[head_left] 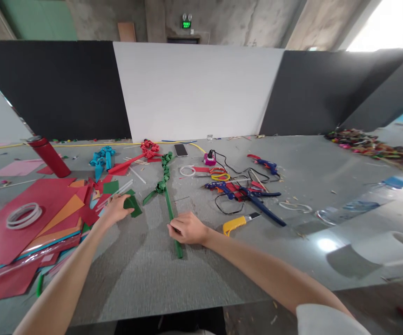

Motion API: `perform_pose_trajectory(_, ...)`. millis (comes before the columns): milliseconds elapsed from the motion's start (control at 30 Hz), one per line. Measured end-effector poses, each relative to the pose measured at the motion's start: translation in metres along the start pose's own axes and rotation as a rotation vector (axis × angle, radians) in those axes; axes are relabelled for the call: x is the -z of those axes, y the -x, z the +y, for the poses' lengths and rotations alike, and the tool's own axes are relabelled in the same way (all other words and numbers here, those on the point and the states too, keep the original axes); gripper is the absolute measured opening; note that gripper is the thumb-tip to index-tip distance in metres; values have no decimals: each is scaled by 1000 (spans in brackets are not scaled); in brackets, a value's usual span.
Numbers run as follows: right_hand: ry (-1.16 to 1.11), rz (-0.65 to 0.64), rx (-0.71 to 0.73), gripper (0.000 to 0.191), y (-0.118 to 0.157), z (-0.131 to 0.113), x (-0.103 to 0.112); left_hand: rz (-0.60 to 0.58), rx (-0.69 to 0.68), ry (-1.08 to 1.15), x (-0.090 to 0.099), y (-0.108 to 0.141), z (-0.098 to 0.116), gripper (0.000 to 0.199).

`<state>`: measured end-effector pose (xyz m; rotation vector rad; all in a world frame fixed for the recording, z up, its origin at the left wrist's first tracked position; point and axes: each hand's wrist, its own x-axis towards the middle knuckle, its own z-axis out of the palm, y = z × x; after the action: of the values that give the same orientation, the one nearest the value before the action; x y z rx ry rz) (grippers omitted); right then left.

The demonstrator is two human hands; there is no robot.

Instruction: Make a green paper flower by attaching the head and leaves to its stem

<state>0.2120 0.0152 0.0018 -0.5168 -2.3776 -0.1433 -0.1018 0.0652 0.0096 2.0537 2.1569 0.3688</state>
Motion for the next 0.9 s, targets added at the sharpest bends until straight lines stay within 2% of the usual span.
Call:
perform_pose_trajectory(167, -10, 7, -1, 34, -1, 0, -1, 81, -56, -88, 1, 1, 10, 38)
perform_pose_trajectory(333, -5, 9, -7, 34, -2, -1, 1, 151, -117, -96, -6, 1, 16, 32)
perform_pose_trajectory(900, 7, -17, 8, 34, 0, 1, -2, 252, -100, -68, -6, 4, 19, 34)
